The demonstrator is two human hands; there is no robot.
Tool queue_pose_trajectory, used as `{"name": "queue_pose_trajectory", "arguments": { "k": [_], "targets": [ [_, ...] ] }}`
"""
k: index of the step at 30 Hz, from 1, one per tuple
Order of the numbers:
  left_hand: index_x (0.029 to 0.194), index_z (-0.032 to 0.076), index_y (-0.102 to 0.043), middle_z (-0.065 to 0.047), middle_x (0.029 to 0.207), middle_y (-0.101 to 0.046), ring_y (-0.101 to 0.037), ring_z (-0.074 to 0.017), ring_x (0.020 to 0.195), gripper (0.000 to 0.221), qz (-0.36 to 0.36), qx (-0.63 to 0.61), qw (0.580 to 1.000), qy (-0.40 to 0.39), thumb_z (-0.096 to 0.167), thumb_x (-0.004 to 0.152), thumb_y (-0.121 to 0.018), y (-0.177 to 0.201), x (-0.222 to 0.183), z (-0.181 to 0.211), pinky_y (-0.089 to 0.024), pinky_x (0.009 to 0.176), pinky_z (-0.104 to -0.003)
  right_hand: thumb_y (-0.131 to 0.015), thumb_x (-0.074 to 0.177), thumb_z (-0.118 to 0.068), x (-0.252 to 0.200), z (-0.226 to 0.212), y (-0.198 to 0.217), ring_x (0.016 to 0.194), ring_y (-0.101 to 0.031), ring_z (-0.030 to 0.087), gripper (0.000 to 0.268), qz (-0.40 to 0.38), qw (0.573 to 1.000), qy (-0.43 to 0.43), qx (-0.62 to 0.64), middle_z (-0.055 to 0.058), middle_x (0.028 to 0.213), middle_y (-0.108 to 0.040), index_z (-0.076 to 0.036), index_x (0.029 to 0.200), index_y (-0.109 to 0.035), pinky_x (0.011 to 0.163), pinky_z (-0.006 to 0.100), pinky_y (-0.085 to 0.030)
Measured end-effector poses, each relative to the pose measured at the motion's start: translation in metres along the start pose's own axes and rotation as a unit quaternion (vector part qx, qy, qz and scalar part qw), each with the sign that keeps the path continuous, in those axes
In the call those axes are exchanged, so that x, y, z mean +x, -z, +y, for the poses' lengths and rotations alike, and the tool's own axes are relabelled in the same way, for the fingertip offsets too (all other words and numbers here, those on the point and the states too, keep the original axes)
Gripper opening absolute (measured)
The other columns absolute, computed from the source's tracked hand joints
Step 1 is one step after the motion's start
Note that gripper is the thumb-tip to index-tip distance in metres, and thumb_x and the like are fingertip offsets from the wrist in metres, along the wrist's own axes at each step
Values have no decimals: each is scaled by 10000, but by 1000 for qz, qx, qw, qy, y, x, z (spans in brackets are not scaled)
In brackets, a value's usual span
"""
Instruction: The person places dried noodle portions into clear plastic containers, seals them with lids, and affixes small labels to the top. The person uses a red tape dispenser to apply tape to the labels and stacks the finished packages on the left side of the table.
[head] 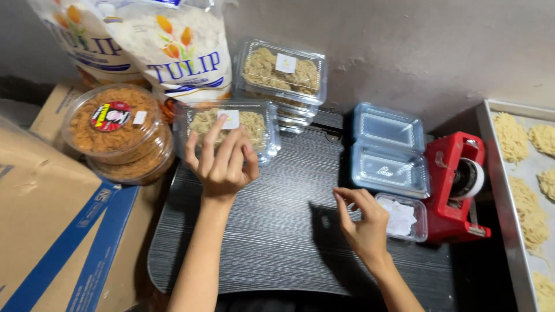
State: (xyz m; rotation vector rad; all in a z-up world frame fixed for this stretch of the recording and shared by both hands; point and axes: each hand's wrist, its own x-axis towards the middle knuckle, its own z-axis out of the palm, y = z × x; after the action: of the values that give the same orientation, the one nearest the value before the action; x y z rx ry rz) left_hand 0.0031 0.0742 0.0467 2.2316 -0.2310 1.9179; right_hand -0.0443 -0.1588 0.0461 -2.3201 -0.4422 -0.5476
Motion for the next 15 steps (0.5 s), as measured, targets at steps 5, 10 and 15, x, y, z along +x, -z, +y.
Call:
{"name": "queue_pose_trajectory", "arguments": {
  "k": [5, 10, 15],
  "targets": [
    [546, 74, -584, -51, 647, -624, -668, -220, 751, 285, 14, -203, 973, -104, 179, 795, -495, -45, -65, 66, -503, 802, -372, -737, 750, -190, 6, 69, 39, 735, -592, 204, 106, 42, 983, -1, -181, -7, 762, -620, -188, 847, -696, 690, 286, -483],
    [740, 42, -572, -50, 681, -531, -591, -210, 715, 174, -142, -360, 918, -85, 187, 838, -570, -75, -89, 122, -512, 703, -310, -711, 725, -171, 29, 80, 58, 799, -634, 264, 124, -87, 995, 4, -52, 31, 848, -650, -188, 848, -713, 715, 348, -492],
    [798, 52, -531, -39, 713, -503, -575, -196, 731, 259, -191, -381, 904, -34, 303, 829, -590, -89, -68, 133, -503, 657, -281, -672, 748, -124, 33, 86, 59, 750, -639, 291, 113, -111, 994, 23, -11, 79, 773, -667, -129, 855, -707, 683, 355, -499]
  ]
}}
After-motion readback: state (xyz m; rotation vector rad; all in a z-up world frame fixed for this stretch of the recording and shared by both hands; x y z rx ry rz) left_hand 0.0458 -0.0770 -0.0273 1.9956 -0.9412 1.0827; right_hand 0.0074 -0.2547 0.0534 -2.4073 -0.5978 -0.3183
